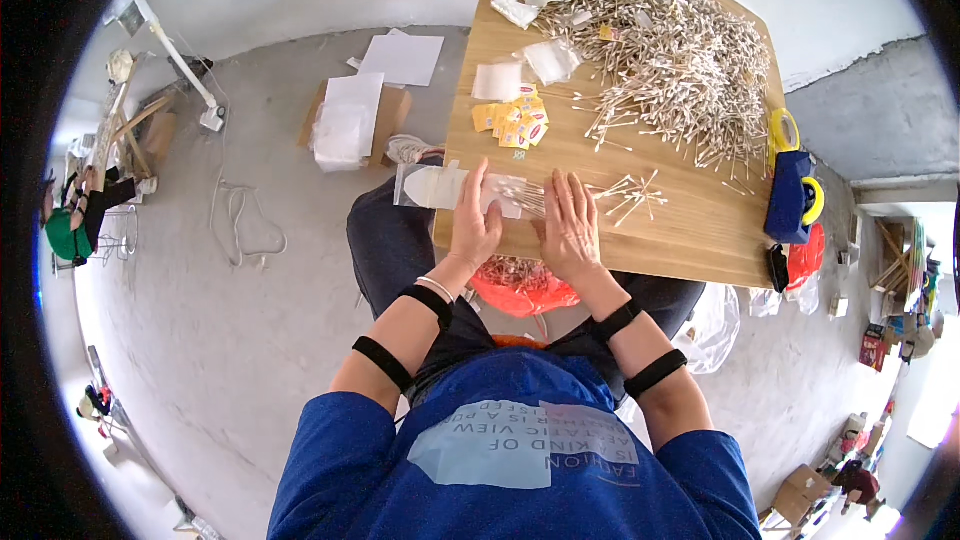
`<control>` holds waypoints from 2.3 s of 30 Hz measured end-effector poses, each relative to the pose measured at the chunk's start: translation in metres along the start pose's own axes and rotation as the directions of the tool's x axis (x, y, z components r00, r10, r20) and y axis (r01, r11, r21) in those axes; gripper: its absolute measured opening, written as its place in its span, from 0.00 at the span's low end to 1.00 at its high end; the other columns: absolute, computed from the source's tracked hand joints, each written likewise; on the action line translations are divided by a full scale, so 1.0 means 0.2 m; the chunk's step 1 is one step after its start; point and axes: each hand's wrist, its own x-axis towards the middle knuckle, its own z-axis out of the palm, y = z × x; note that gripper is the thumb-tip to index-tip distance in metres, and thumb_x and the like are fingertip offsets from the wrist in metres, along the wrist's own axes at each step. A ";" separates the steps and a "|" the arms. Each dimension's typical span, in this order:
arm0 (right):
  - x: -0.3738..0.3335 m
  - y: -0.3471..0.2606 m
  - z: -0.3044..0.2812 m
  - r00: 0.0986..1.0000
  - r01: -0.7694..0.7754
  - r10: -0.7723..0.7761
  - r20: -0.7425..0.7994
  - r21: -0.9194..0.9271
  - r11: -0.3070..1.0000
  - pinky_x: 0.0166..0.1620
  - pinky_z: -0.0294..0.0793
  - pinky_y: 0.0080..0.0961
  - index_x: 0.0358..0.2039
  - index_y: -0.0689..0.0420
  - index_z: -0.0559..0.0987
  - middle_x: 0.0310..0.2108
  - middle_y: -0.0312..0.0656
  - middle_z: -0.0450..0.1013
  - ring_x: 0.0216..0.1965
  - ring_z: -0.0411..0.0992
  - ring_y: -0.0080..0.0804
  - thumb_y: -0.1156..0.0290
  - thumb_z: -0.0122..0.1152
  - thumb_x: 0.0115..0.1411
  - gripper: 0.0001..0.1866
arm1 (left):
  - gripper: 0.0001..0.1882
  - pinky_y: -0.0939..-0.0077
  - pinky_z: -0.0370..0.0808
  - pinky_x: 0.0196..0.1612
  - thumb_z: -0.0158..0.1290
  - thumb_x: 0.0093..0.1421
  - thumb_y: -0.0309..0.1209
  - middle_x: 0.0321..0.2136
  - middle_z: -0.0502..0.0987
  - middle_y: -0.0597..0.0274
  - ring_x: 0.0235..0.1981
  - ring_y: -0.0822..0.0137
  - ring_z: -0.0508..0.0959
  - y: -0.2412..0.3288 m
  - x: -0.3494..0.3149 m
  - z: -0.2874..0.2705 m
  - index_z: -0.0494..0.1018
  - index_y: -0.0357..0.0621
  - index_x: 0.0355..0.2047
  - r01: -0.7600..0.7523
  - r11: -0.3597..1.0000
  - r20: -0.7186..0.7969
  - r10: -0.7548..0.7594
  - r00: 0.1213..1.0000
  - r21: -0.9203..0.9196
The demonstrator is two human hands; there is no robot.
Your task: The person sits on the floor and packs cotton swabs from a large pile on a wooden table into small transparent plastic containers. They repeatedly pick up swabs, align them, and place them into the containers, then set the filled containers aside.
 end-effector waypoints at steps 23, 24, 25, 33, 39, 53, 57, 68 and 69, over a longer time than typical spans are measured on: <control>-0.05 -0.08 0.05 0.952 0.047 -0.017 0.304 -0.091 0.995 0.71 0.30 0.47 0.69 0.54 0.49 0.72 0.43 0.41 0.73 0.36 0.41 0.41 0.48 0.61 0.44 | 0.27 0.64 0.72 0.56 0.40 0.57 0.10 0.54 0.69 0.43 0.55 0.47 0.72 -0.04 0.00 0.02 0.63 0.37 0.58 -0.046 0.999 -0.155 0.047 0.987 0.006; -0.07 -0.09 0.05 0.948 0.045 -0.008 0.319 -0.109 0.993 0.71 0.30 0.46 0.69 0.53 0.50 0.72 0.42 0.41 0.73 0.36 0.39 0.39 0.46 0.61 0.44 | 0.27 0.64 0.73 0.56 0.40 0.57 0.10 0.54 0.69 0.42 0.55 0.46 0.72 -0.04 0.00 0.03 0.63 0.37 0.58 -0.062 0.998 -0.158 0.064 0.985 0.021; -0.07 -0.08 0.06 0.954 0.047 -0.010 0.300 -0.115 0.992 0.71 0.29 0.47 0.69 0.53 0.50 0.72 0.41 0.41 0.73 0.36 0.39 0.39 0.46 0.61 0.44 | 0.27 0.64 0.74 0.55 0.40 0.57 0.10 0.54 0.69 0.42 0.54 0.45 0.72 -0.03 0.01 0.03 0.63 0.37 0.58 -0.077 0.996 -0.159 0.081 0.984 0.035; -0.02 -0.05 0.08 0.964 0.065 -0.052 0.259 -0.042 0.997 0.70 0.30 0.52 0.69 0.55 0.48 0.71 0.47 0.41 0.72 0.36 0.45 0.47 0.51 0.61 0.44 | 0.28 0.64 0.76 0.52 0.40 0.55 0.09 0.53 0.70 0.43 0.52 0.47 0.73 -0.01 0.03 0.02 0.64 0.37 0.57 -0.082 0.996 -0.169 0.085 0.982 0.026; -0.02 -0.03 0.09 0.994 -0.068 0.066 0.082 0.019 0.998 0.69 0.32 0.53 0.68 0.60 0.50 0.70 0.51 0.45 0.72 0.38 0.49 0.56 0.56 0.59 0.43 | 0.26 0.65 0.75 0.52 0.42 0.56 0.11 0.53 0.70 0.45 0.51 0.49 0.75 -0.01 0.00 0.02 0.65 0.37 0.56 -0.050 0.996 -0.145 0.059 0.988 0.068; 0.03 -0.11 0.19 0.983 -0.099 0.097 0.155 0.005 0.995 0.70 0.35 0.47 0.68 0.62 0.49 0.70 0.54 0.42 0.72 0.38 0.48 0.55 0.48 0.65 0.38 | 0.27 0.60 0.70 0.58 0.47 0.54 0.14 0.56 0.67 0.43 0.57 0.45 0.69 0.09 -0.08 0.03 0.65 0.37 0.56 0.113 0.991 -0.081 -0.118 0.990 -0.073; 0.05 -0.11 0.14 0.994 -0.095 0.092 0.063 0.039 0.995 0.69 0.36 0.55 0.66 0.62 0.53 0.70 0.57 0.42 0.71 0.38 0.54 0.60 0.51 0.63 0.36 | 0.28 0.62 0.69 0.59 0.46 0.53 0.13 0.57 0.67 0.44 0.57 0.48 0.69 0.04 -0.08 0.03 0.65 0.37 0.56 0.038 0.994 -0.219 -0.016 0.976 0.100; 0.34 -0.07 0.09 0.997 -0.057 0.048 0.053 0.171 0.984 0.67 0.46 0.55 0.32 0.57 0.81 0.58 0.48 0.64 0.65 0.51 0.53 0.69 0.63 0.50 0.08 | 0.28 0.64 0.69 0.60 0.43 0.52 0.11 0.56 0.68 0.45 0.58 0.47 0.69 0.00 -0.08 0.03 0.66 0.36 0.55 0.084 0.996 -0.250 -0.089 0.964 -0.029; 0.35 -0.07 0.09 0.998 -0.027 0.018 0.063 0.142 0.990 0.67 0.45 0.55 0.32 0.58 0.81 0.57 0.48 0.64 0.65 0.51 0.53 0.69 0.62 0.51 0.09 | 0.27 0.64 0.69 0.59 0.43 0.52 0.11 0.55 0.68 0.45 0.57 0.48 0.69 0.00 -0.07 0.03 0.66 0.36 0.54 0.088 0.996 -0.241 -0.092 0.966 -0.030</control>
